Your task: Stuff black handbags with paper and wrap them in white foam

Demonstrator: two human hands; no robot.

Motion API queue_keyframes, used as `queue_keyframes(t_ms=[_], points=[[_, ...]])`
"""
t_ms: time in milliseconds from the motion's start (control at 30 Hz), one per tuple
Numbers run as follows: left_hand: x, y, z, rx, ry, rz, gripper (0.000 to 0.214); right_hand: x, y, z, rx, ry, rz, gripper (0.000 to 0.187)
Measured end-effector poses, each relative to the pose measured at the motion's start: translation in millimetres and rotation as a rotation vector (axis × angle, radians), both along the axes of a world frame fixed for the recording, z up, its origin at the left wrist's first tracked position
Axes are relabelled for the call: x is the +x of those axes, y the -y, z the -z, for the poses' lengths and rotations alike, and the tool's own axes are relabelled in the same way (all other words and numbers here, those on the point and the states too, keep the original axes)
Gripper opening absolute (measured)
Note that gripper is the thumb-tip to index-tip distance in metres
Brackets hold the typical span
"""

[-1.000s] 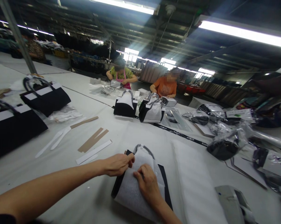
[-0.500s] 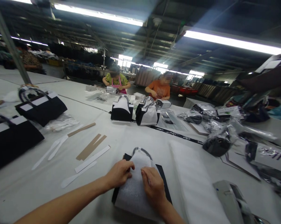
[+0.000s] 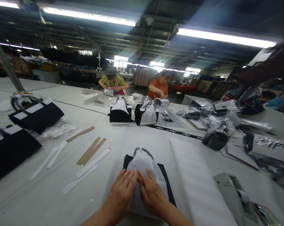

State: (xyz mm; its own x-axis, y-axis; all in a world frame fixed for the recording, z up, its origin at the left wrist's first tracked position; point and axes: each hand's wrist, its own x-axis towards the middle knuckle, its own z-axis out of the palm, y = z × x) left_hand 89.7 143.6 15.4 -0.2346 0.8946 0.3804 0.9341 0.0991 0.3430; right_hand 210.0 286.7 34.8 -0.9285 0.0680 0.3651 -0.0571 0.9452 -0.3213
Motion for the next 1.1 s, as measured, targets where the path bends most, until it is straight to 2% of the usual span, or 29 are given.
queue_keyframes(t_ms=[67, 133, 200, 267, 333, 467, 567, 733, 833, 900, 967, 1000, 1033, 1100], points=[[20, 6, 14.9, -0.005, -0.123, -0.035, 0.069, 0, -1, -0.8, -0.070, 0.035, -0.002, 0.055], [35, 4, 27.0, -0.032, -0.192, -0.103, 0.097, 1, -3, -2.5, -0.215, 0.069, 0.025, 0.063], [44, -2, 33.2, -0.049, -0.229, -0.181, 0.107, 2, -7, -4.0, -0.381, 0.080, 0.075, 0.071], [47, -8, 33.5, -0.060, -0.244, -0.220, 0.106, 6, -10, -4.4, -0.487, 0.036, 0.138, 0.073], [48, -12, 29.6, -0.079, -0.250, -0.216, 0.104, 11, -11, -3.2, -0.501, -0.071, 0.183, 0.070], [46, -11, 16.5, -0.146, -0.236, -0.188, 0.105, 18, -7, 2.8, -0.276, -0.159, 0.086, 0.063], [45, -11, 6.5, -0.180, -0.200, -0.185, 0.103, 16, -3, 6.3, -0.170, -0.094, 0.117, 0.063], [46, -8, -1.8, -0.207, -0.181, -0.165, 0.096, 14, 5, 3.0, -0.217, -0.037, 0.205, 0.065], [46, -3, 1.4, -0.210, -0.245, -0.145, 0.078, 21, 9, -4.2, -0.332, -0.048, 0.208, 0.068], [41, -2, 6.7, -0.210, -0.284, -0.126, 0.066, 35, -2, -12.8, -0.400, -0.097, 0.246, 0.064], [35, -4, 13.0, -0.207, -0.314, -0.098, 0.064, 68, -27, -26.9, -0.445, -0.178, 0.479, 0.050], [32, -5, 16.0, -0.207, -0.328, -0.083, 0.063, 92, -43, -35.9, -0.459, -0.226, 0.659, 0.041], [30, -5, 18.7, -0.206, -0.342, -0.072, 0.063, 121, -60, -45.7, -0.482, -0.270, 0.900, 0.033], [29, -6, 23.6, -0.208, -0.360, -0.063, 0.063, 186, -94, -64.1, -0.480, -0.341, 1.229, 0.035]])
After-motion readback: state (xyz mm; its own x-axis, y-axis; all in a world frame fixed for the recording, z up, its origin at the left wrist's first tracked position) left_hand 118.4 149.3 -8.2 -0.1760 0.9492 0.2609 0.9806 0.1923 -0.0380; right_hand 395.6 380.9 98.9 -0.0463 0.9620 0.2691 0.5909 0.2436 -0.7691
